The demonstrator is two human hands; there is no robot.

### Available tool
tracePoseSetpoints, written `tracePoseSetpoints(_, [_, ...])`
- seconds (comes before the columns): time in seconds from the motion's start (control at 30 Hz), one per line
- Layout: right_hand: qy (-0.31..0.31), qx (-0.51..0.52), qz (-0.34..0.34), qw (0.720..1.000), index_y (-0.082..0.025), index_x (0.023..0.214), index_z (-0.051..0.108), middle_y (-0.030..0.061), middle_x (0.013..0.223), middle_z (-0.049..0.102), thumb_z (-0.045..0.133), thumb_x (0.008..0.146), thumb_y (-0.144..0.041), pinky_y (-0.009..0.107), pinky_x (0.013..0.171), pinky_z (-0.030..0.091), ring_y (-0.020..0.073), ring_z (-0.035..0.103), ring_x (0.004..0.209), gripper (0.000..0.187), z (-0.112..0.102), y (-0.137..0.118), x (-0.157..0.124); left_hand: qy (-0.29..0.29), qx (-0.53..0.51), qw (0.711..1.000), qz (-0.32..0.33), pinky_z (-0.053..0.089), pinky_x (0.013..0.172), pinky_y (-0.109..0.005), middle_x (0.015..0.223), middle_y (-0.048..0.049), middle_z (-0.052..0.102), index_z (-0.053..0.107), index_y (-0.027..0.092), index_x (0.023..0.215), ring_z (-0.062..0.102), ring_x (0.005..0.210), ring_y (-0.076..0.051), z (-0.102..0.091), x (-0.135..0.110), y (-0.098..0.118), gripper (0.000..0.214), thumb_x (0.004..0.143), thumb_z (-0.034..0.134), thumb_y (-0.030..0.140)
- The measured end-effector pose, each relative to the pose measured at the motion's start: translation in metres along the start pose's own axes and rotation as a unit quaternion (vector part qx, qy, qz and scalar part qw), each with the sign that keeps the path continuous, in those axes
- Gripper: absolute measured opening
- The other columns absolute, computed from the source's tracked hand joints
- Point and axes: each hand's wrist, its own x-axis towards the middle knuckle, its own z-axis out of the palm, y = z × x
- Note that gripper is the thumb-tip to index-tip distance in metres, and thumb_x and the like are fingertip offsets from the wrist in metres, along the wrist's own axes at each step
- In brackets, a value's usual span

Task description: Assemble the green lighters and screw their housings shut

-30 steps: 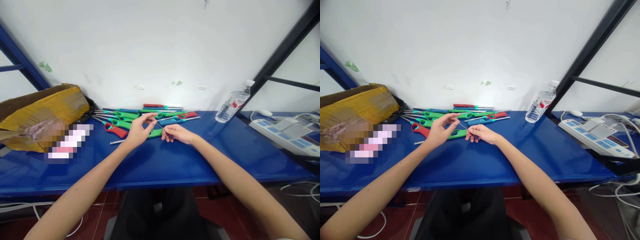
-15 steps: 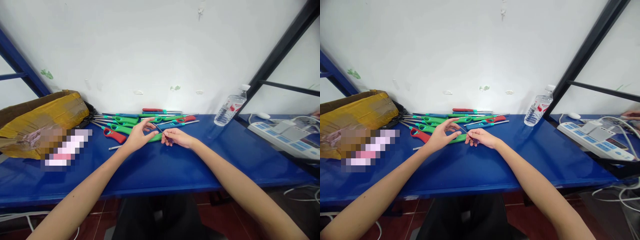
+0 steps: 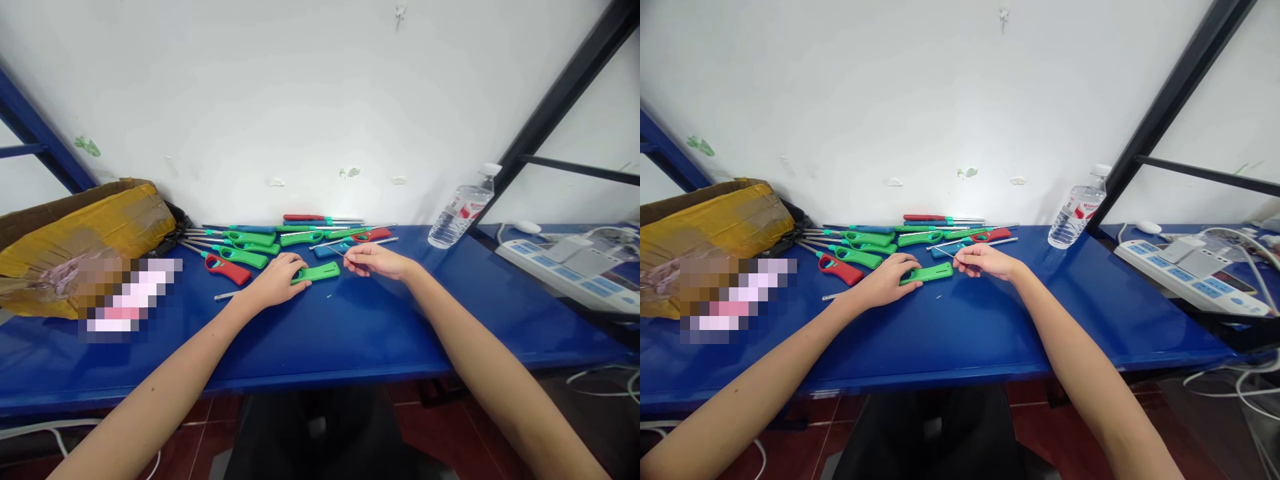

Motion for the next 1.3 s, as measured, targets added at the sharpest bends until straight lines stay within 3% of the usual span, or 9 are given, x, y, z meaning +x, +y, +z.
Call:
tracePoseSetpoints(0.2, [0.097,-0.024,-0.003,0.995,-0.015,0.085,0.069,0.0003,0.071,0.058,0.066,0.084,-0.047,0.022,0.046,0.032,0.0076,0.048,0.054,0.033,-0.007,0.007,0.003,0.031,-0.001,0.999,0.011,0.047,0.100,-0.049,0.123,-0.0154,0.060,0.063,0.016,0.119,0.056,0.115,-0.030,-0.002,0.000,0.000,0.034,0.090,0.060,0.033])
tracePoseSetpoints(0.3, [0.176,-0.028,-0.013,0.984,-0.015,0.082,0.069,-0.0008,0.067,0.056,0.068,0.080,-0.048,0.022,0.044,0.030,0.0071,0.045,0.051,0.033,-0.005,0.011,0.009,0.078,-0.010,0.994,0.070,0.046,0.100,-0.045,0.116,-0.0121,0.064,0.067,0.018,0.111,0.057,0.112,-0.027,-0.005,0.001,0.017,0.023,0.094,0.056,0.029])
tracePoseSetpoints(0.4, [0.223,-0.024,-0.013,0.974,-0.015,0.082,0.070,-0.0009,0.067,0.055,0.070,0.078,-0.049,0.022,0.043,0.028,0.0067,0.043,0.050,0.034,-0.004,0.015,0.013,0.043,-0.042,0.987,0.147,0.046,0.098,-0.041,0.105,-0.0087,0.068,0.070,0.019,0.104,0.060,0.106,-0.024,-0.003,0.002,0.042,0.019,0.095,0.057,0.031])
tracePoseSetpoints(0.47, [0.234,-0.024,-0.006,0.972,-0.015,0.081,0.071,-0.0004,0.067,0.055,0.070,0.077,-0.050,0.022,0.042,0.027,0.0068,0.042,0.049,0.035,-0.003,0.016,0.015,0.014,-0.062,0.981,0.181,0.046,0.100,-0.040,0.105,-0.0085,0.069,0.070,0.020,0.104,0.060,0.106,-0.023,0.002,0.003,0.056,0.018,0.096,0.057,0.030])
tracePoseSetpoints(0.57, [0.242,-0.032,-0.001,0.970,-0.015,0.079,0.071,0.0007,0.067,0.056,0.071,0.078,-0.048,0.022,0.041,0.026,0.0073,0.042,0.050,0.033,-0.003,0.017,0.018,0.002,-0.077,0.981,0.177,0.048,0.099,-0.040,0.107,-0.0099,0.068,0.071,0.019,0.105,0.060,0.105,-0.023,0.013,0.007,0.064,0.019,0.096,0.057,0.028])
tracePoseSetpoints(0.77, [0.233,-0.027,-0.002,0.972,-0.016,0.086,0.072,0.0035,0.079,0.065,0.066,0.076,-0.026,0.022,0.046,0.035,0.0088,0.048,0.055,0.015,-0.002,0.017,0.022,0.011,-0.096,0.982,0.165,0.049,0.098,-0.040,0.101,-0.0071,0.069,0.073,0.021,0.095,0.061,0.104,-0.022,0.022,0.014,0.056,0.016,0.094,0.057,0.020])
tracePoseSetpoints(0.9, [0.203,-0.034,-0.028,0.978,-0.017,0.096,0.071,0.0052,0.092,0.067,0.064,0.073,-0.017,0.025,0.056,0.047,0.0108,0.053,0.064,0.025,-0.005,0.018,0.022,0.014,-0.085,0.981,0.172,0.047,0.102,-0.041,0.105,-0.0076,0.069,0.073,0.021,0.099,0.059,0.111,-0.024,0.021,0.016,0.055,0.014,0.093,0.061,0.024])
tracePoseSetpoints(1.1, [0.268,-0.067,-0.113,0.954,-0.018,0.116,0.066,0.0053,0.092,0.066,0.073,0.072,-0.026,0.036,0.068,0.059,0.0169,0.062,0.074,0.045,-0.009,0.019,0.023,0.004,-0.045,0.983,0.175,0.041,0.110,-0.046,0.117,-0.0065,0.067,0.070,0.024,0.089,0.050,0.129,-0.028,0.020,0.019,0.064,0.013,0.093,0.058,0.022])
tracePoseSetpoints(1.3, [0.331,-0.010,-0.135,0.934,-0.017,0.112,0.064,0.0093,0.098,0.071,0.080,0.069,-0.040,0.038,0.076,0.059,0.0204,0.068,0.081,0.052,-0.011,0.014,0.023,-0.010,0.004,0.985,0.174,0.037,0.113,-0.047,0.124,-0.0088,0.062,0.062,0.022,0.087,0.043,0.137,-0.030,0.018,0.021,0.070,0.013,0.090,0.052,0.014])
